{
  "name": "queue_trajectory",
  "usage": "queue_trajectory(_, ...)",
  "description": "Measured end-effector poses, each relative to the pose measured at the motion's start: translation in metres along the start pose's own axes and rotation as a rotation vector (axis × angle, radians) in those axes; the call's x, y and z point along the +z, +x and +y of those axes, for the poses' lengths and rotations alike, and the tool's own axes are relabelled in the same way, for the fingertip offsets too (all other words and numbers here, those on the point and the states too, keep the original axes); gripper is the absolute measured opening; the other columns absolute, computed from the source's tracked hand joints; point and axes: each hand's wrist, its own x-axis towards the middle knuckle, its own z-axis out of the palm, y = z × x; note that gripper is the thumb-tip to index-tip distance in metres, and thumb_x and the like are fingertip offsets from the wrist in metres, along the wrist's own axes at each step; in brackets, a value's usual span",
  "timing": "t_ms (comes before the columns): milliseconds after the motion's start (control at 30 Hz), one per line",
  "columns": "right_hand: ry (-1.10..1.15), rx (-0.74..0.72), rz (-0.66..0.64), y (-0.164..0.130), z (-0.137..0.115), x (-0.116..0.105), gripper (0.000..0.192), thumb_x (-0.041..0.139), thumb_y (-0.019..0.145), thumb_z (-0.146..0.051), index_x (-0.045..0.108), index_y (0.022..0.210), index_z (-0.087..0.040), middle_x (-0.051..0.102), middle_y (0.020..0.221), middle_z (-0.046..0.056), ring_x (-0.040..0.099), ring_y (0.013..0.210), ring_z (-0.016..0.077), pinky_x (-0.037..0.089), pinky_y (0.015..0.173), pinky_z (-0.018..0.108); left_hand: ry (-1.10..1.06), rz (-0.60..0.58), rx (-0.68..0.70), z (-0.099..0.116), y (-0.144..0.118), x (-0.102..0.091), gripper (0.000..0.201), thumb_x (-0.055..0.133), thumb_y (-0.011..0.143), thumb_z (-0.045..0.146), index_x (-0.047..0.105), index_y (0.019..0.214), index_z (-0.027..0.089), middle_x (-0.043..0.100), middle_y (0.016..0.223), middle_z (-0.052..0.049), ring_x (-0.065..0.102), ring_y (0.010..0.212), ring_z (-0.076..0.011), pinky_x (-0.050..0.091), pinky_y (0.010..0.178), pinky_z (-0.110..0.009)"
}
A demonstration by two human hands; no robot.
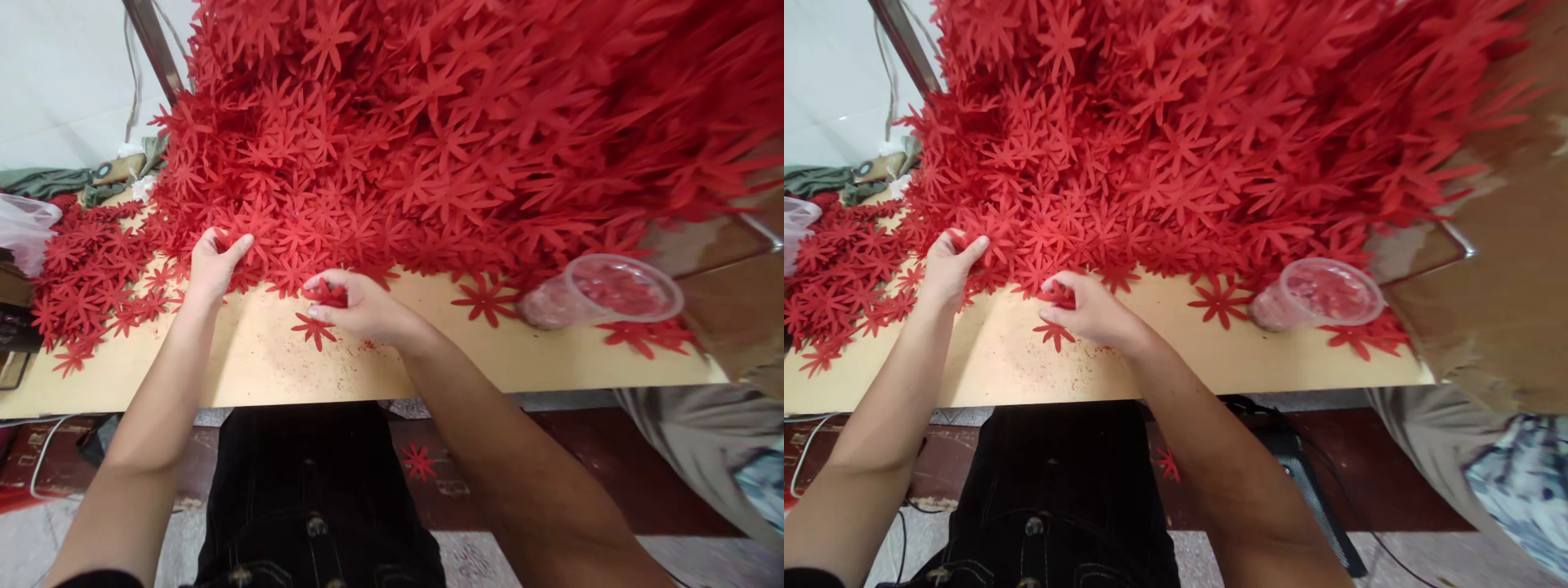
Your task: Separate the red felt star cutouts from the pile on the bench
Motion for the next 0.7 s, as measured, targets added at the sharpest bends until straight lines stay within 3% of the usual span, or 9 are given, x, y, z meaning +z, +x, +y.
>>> queue_trajectory(67, -0.182, 0.014, -0.048, -0.005, 0.002, 0.006, 0.026, 0.070, 0.068, -0.021, 0.056, 0.090, -0.018, 0.062, 0.086, 0.003, 0.060, 0.073, 0.0139, 0.047, 0.065, 0.028, 0.016, 0.020, 0.041, -0.001, 0.004, -0.001, 0.046, 0.087, 0.050, 0.031, 0.045, 0.064, 0.019, 0.051, 0.059, 0.008, 0.047, 0.053, -0.0059, 0.039, 0.055, -0.020)
queue_trajectory(167, -0.563, -0.021, -0.041, -0.009, 0.004, 0.013, 0.013, 0.064, 0.071, -0.013, 0.052, 0.072, -0.019, 0.060, 0.079, 0.004, 0.056, 0.069, 0.0146, 0.041, 0.063, 0.028, 0.072, 0.084, 0.118, -0.005, 0.014, -0.002, 0.041, 0.084, 0.053, 0.021, 0.044, 0.064, 0.019, 0.049, 0.062, 0.008, 0.046, 0.057, -0.0047, 0.040, 0.060, -0.018)
queue_trajectory(267, -0.748, -0.067, -0.025, -0.005, 0.000, 0.016, 0.022, 0.057, 0.073, -0.010, 0.043, 0.060, -0.019, 0.056, 0.070, 0.004, 0.049, 0.064, 0.0139, 0.035, 0.061, 0.029, 0.153, 0.133, 0.183, -0.008, 0.027, -0.008, 0.033, 0.081, 0.058, 0.023, 0.050, 0.068, 0.018, 0.055, 0.069, 0.005, 0.051, 0.065, -0.0068, 0.043, 0.068, -0.019)
queue_trajectory(400, -0.533, -0.100, 0.087, 0.014, -0.009, 0.011, 0.013, 0.057, 0.080, -0.018, 0.049, 0.069, -0.018, 0.058, 0.072, 0.002, 0.048, 0.062, 0.0122, 0.035, 0.062, 0.029, 0.395, 0.230, 0.337, -0.006, 0.037, -0.023, 0.035, 0.080, 0.061, 0.031, 0.060, 0.087, 0.018, 0.062, 0.094, -0.005, 0.058, 0.098, -0.0183, 0.043, 0.094, -0.031)
queue_trajectory(533, -0.130, -0.132, 0.304, 0.038, -0.014, 0.002, 0.011, 0.062, 0.079, -0.022, 0.051, 0.079, -0.019, 0.057, 0.075, 0.000, 0.051, 0.066, 0.0106, 0.042, 0.065, 0.028, 0.599, 0.320, 0.488, 0.008, 0.028, -0.039, 0.063, 0.084, 0.056, 0.029, 0.058, 0.113, 0.026, 0.047, 0.136, -0.010, 0.026, 0.141, -0.0310, 0.022, 0.117, -0.044)
queue_trajectory(600, 0.071, -0.111, 0.295, 0.046, -0.012, -0.001, 0.012, 0.060, 0.079, -0.017, 0.050, 0.085, -0.020, 0.056, 0.072, -0.003, 0.051, 0.062, 0.0083, 0.043, 0.062, 0.025, 0.612, 0.268, 0.518, 0.016, 0.015, -0.038, 0.059, 0.081, 0.061, 0.032, 0.058, 0.116, 0.029, 0.045, 0.139, -0.008, 0.020, 0.144, -0.0303, 0.021, 0.118, -0.045)
queue_trajectory(700, 0.199, -0.063, 0.265, 0.049, -0.007, 0.001, 0.013, 0.060, 0.079, -0.015, 0.048, 0.083, -0.020, 0.050, 0.060, -0.006, 0.046, 0.050, 0.0063, 0.039, 0.052, 0.022, 0.587, 0.090, 0.491, 0.021, -0.010, -0.022, 0.034, 0.074, 0.070, 0.037, 0.065, 0.101, 0.024, 0.061, 0.117, -0.008, 0.046, 0.127, -0.0279, 0.032, 0.111, -0.043)
